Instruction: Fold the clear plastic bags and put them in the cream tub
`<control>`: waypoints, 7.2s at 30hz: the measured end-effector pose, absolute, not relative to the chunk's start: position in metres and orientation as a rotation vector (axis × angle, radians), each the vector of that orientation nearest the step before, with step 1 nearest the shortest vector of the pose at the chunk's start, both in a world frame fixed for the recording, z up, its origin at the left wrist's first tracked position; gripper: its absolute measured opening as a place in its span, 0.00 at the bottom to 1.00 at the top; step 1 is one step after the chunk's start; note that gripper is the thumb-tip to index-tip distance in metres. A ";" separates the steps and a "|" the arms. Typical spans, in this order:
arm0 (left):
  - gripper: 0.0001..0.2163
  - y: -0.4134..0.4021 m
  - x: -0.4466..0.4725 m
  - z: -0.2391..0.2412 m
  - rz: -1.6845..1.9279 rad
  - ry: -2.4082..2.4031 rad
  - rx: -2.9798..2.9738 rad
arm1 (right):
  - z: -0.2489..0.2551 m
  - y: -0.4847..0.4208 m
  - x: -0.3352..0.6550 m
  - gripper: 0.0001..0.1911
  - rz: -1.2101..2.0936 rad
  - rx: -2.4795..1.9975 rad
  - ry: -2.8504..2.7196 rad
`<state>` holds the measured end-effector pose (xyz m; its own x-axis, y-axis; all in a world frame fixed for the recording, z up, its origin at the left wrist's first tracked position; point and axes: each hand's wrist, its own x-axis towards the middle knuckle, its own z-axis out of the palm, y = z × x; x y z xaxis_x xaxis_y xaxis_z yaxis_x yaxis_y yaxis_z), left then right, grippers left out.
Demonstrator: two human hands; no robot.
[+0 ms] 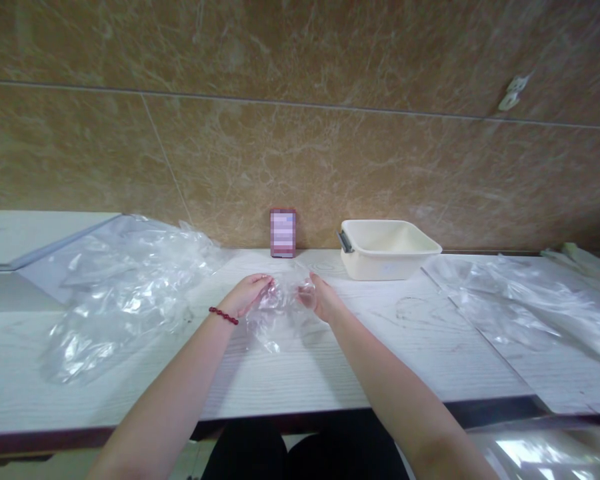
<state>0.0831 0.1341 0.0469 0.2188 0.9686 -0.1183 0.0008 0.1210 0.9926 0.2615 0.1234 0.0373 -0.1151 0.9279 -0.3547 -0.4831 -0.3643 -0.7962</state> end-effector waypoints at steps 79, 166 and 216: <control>0.10 0.145 0.065 0.151 1.204 1.089 2.302 | 0.156 0.098 0.296 0.09 0.265 -1.047 -1.981; 0.39 -0.024 0.133 0.011 0.265 1.341 2.836 | 0.003 0.100 0.317 0.10 0.080 -1.953 -1.631; 0.17 0.090 0.149 0.030 0.547 1.283 2.384 | 0.070 0.110 0.305 0.07 0.258 -1.764 -2.499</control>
